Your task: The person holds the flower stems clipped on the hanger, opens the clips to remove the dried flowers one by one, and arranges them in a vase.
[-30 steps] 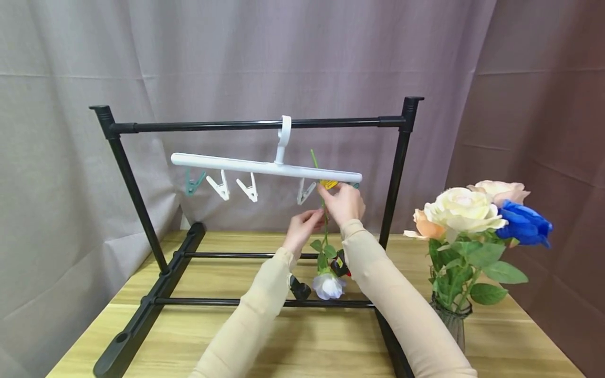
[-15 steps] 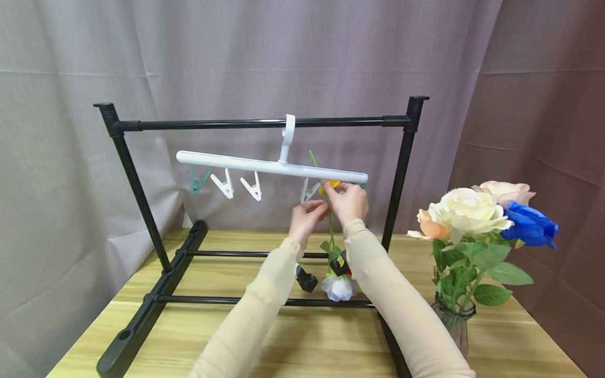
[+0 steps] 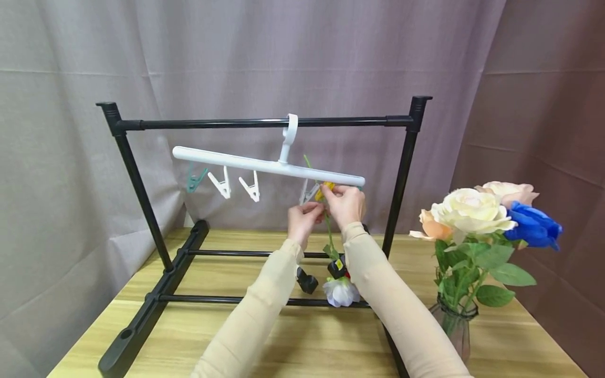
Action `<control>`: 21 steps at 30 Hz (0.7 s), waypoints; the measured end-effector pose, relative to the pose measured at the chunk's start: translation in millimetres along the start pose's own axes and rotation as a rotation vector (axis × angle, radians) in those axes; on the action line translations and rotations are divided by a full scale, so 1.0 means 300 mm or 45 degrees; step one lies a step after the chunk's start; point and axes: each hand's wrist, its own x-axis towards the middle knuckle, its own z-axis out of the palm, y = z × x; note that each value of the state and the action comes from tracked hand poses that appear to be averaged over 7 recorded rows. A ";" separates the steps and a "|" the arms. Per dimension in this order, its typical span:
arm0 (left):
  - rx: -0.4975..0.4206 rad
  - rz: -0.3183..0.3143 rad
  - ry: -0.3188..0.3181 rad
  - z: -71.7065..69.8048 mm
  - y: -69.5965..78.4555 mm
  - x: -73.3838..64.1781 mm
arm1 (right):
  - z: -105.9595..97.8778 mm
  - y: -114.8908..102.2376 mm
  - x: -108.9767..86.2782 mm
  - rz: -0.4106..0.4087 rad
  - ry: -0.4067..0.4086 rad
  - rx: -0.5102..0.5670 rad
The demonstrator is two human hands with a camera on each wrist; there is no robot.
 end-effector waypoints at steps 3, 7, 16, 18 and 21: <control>-0.023 -0.008 0.034 -0.015 0.003 0.007 | -0.004 -0.005 -0.002 0.024 -0.028 0.053; -0.025 -0.033 0.078 -0.042 0.002 0.016 | -0.008 -0.005 -0.004 0.057 -0.046 0.086; -0.154 -0.051 0.136 -0.131 0.023 0.027 | -0.007 0.017 -0.004 0.056 -0.074 0.078; -0.180 -0.065 0.119 -0.153 0.026 0.027 | -0.011 0.021 -0.004 0.072 -0.106 0.077; -0.230 -0.078 0.089 -0.184 0.025 0.026 | -0.018 0.023 -0.004 0.069 -0.155 0.049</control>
